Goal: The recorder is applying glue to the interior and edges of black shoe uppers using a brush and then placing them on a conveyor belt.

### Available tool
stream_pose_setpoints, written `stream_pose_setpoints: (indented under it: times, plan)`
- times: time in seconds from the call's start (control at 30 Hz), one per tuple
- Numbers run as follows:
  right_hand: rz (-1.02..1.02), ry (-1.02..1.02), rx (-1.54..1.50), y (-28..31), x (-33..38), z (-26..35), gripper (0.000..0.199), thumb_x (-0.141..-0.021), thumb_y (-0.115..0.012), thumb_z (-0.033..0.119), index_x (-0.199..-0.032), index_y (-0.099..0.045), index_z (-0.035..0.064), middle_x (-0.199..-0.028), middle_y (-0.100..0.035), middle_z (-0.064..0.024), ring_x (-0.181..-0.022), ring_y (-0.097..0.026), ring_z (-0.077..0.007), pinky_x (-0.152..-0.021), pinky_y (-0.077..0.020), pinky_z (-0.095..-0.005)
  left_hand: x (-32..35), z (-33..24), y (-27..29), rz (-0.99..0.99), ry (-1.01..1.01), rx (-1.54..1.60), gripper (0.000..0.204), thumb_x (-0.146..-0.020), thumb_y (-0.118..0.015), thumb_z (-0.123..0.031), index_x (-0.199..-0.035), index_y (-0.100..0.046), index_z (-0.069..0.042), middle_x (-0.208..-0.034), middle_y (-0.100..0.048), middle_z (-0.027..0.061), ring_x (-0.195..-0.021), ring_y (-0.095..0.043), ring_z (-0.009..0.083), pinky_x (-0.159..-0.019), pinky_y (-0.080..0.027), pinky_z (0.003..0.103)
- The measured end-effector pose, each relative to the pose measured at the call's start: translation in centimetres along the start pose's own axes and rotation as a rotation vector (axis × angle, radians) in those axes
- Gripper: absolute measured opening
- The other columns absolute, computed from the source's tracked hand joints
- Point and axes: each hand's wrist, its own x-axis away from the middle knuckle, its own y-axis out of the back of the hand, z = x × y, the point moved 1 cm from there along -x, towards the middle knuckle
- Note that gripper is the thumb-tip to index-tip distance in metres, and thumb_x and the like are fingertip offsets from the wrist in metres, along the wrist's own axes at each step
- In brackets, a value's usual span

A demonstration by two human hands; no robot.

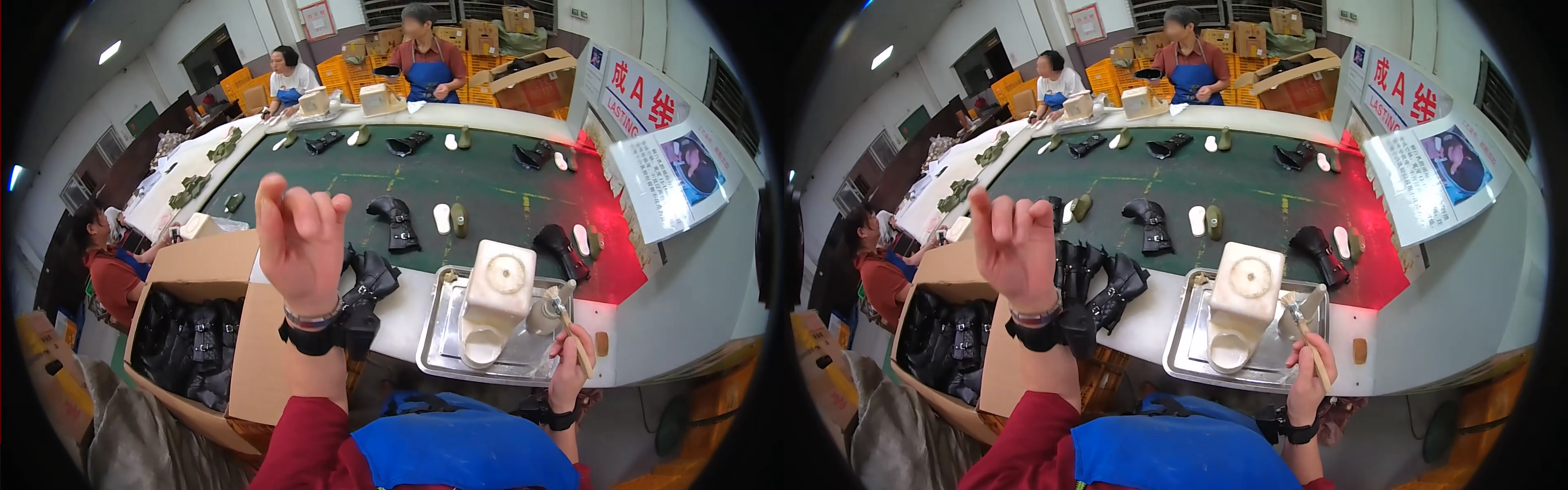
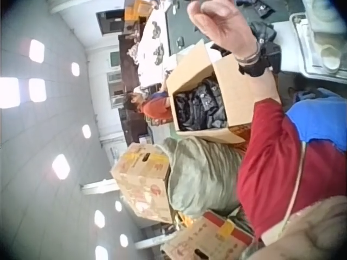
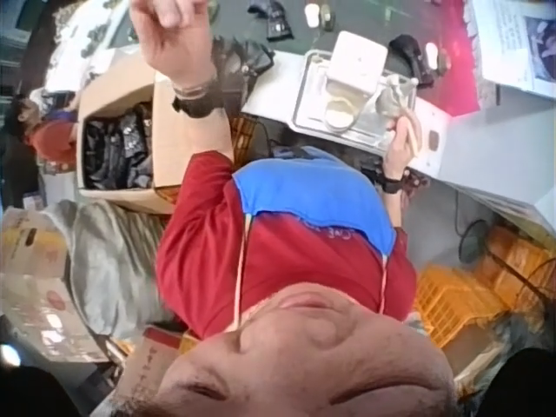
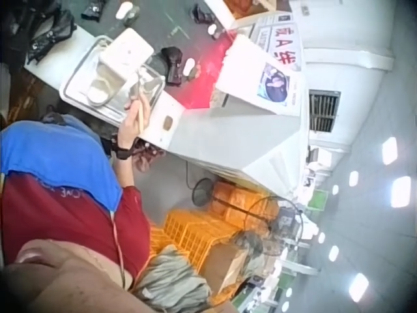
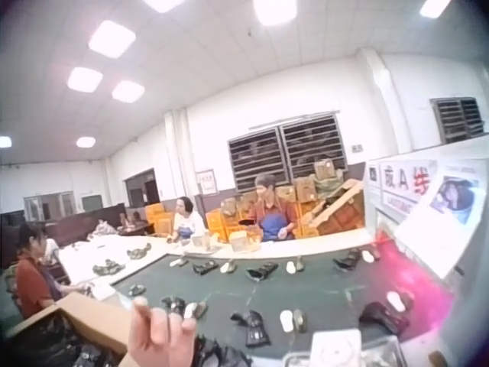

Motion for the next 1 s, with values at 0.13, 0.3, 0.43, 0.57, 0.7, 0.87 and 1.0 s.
stream_pose_setpoints:
  times: [0.13, 0.3, 0.43, 0.57, 0.7, 0.87, 1.0]
  plan:
    - [0.024, -0.008, 0.011, -0.9, 0.1, -0.2, 0.019, -0.088, -0.047, 0.007, -0.104, -0.053, -0.0022, -0.084, -0.056, -0.0085, -0.062, -0.051, -0.0102, -0.056, -0.0425, -0.0214, -0.5, -0.6, -1.4, 0.178, -0.162, -0.553, 0.027, -0.094, -0.038, -0.02, -0.108, -0.052, -0.003, -0.07, -0.057, 0.0075, -0.063, -0.054, 0.0191, -0.083, -0.041, 0.039]
    - [0.005, -0.023, -0.023, -2.1, 0.0, -0.3, 0.022, -0.091, -0.044, 0.011, -0.108, -0.05, -0.0021, -0.084, -0.059, -0.0108, -0.06, -0.053, -0.0112, -0.054, -0.0439, -0.0218, -0.3, 0.4, -1.7, 0.174, -0.15, -1.517, 0.012, -0.083, -0.05, -0.003, -0.09, -0.06, -0.001, -0.079, -0.062, 0.0086, -0.074, -0.059, 0.0196, -0.089, -0.04, 0.037]
    - [0.009, -0.034, -0.043, -1.6, 0.2, -1.1, 0.024, -0.094, -0.039, 0.017, -0.112, -0.045, 0.0019, -0.076, -0.058, -0.0084, -0.059, -0.053, -0.0111, -0.052, -0.044, -0.0215, 2.7, 2.5, -0.3, 0.375, -0.072, -1.707, 0.003, -0.075, -0.06, -0.004, -0.077, -0.06, -0.006, -0.072, -0.059, 0.0067, -0.071, -0.057, 0.026, -0.08, -0.045, 0.039]
    - [0.079, -0.03, -0.188, -2.3, -0.6, 0.0, 0.022, -0.093, -0.042, 0.021, -0.108, -0.043, 0.0044, -0.086, -0.058, -0.0103, -0.072, -0.056, -0.0148, -0.066, -0.0461, -0.0266, 12.3, 7.7, -1.0, 0.545, 0.522, -1.377, 0.029, -0.075, -0.067, -0.018, -0.101, -0.059, -0.006, -0.084, -0.061, 0.0097, -0.079, -0.058, 0.0244, -0.073, -0.046, 0.033]
    - [0.313, 0.103, -0.497, -6.2, -1.5, 1.6, 0.03, -0.089, -0.049, 0.029, -0.107, -0.038, 0.0076, -0.106, -0.053, -0.0166, -0.1, -0.053, -0.0255, -0.094, -0.0371, -0.038, 17.7, 11.5, -2.2, 0.436, 1.006, -0.715, 0.046, -0.079, -0.065, -0.022, -0.117, -0.049, -0.002, -0.086, -0.059, 0.0079, -0.077, -0.057, 0.015, -0.071, -0.046, 0.028]
    - [0.426, -0.003, -0.703, -8.4, 0.1, 1.3, 0.039, -0.085, -0.054, 0.037, -0.107, -0.036, 0.0094, -0.116, -0.046, -0.0255, -0.112, -0.044, -0.0323, -0.098, -0.0307, -0.0428, 17.3, 13.0, -2.6, 0.315, 1.268, -0.561, 0.031, -0.082, -0.063, -0.024, -0.101, -0.055, 0.0, -0.075, -0.056, 0.0027, -0.068, -0.053, 0.0091, -0.061, -0.044, 0.022]
    - [0.45, 0.033, -0.675, -9.1, -0.1, 0.7, 0.04, -0.085, -0.053, 0.038, -0.108, -0.037, 0.0109, -0.122, -0.042, -0.0267, -0.115, -0.041, -0.0315, -0.1, -0.0261, -0.0428, 17.6, 12.9, -1.3, 0.14, 1.18, -0.461, 0.031, -0.092, -0.046, -0.028, -0.083, -0.059, -0.002, -0.059, -0.052, 0.0001, -0.05, -0.046, 0.0068, -0.044, -0.037, 0.023]
